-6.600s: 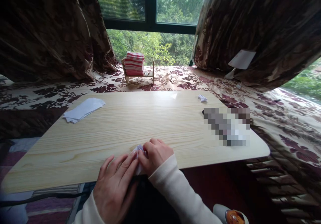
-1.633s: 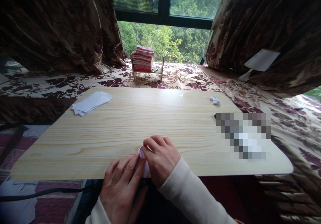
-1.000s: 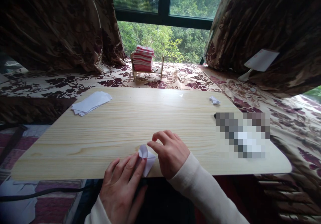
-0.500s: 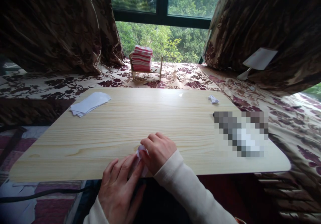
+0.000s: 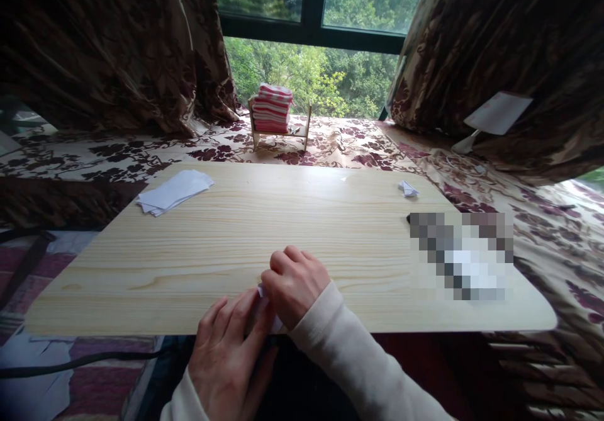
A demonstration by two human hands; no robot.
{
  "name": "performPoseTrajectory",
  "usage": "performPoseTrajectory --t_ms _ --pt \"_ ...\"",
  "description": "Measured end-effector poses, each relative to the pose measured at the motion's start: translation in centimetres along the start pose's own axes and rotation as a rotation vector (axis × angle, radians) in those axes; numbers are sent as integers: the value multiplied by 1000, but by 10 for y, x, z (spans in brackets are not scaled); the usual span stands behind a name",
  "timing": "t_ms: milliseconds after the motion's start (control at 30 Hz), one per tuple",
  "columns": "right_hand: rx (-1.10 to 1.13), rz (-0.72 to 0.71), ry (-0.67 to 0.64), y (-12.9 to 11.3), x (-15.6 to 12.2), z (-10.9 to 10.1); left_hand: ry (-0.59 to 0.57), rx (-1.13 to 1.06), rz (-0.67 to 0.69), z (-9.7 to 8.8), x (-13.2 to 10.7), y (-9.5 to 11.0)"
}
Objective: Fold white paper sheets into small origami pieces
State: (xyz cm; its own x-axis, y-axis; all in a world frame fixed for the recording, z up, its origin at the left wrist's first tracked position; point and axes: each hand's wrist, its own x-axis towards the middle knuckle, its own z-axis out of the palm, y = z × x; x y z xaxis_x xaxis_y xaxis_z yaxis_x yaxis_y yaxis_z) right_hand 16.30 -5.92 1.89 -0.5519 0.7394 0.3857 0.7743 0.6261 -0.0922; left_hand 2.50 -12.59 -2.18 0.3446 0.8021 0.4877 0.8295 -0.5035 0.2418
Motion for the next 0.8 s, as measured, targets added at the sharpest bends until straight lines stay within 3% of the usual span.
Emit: performPoseTrajectory --t_ms 400,800 --pt "168 25 60 8 -15 7 -33 36 27 -4 3 2" --pt "205 153 -25 6 -21 3 -67 56 30 -6 3 3"
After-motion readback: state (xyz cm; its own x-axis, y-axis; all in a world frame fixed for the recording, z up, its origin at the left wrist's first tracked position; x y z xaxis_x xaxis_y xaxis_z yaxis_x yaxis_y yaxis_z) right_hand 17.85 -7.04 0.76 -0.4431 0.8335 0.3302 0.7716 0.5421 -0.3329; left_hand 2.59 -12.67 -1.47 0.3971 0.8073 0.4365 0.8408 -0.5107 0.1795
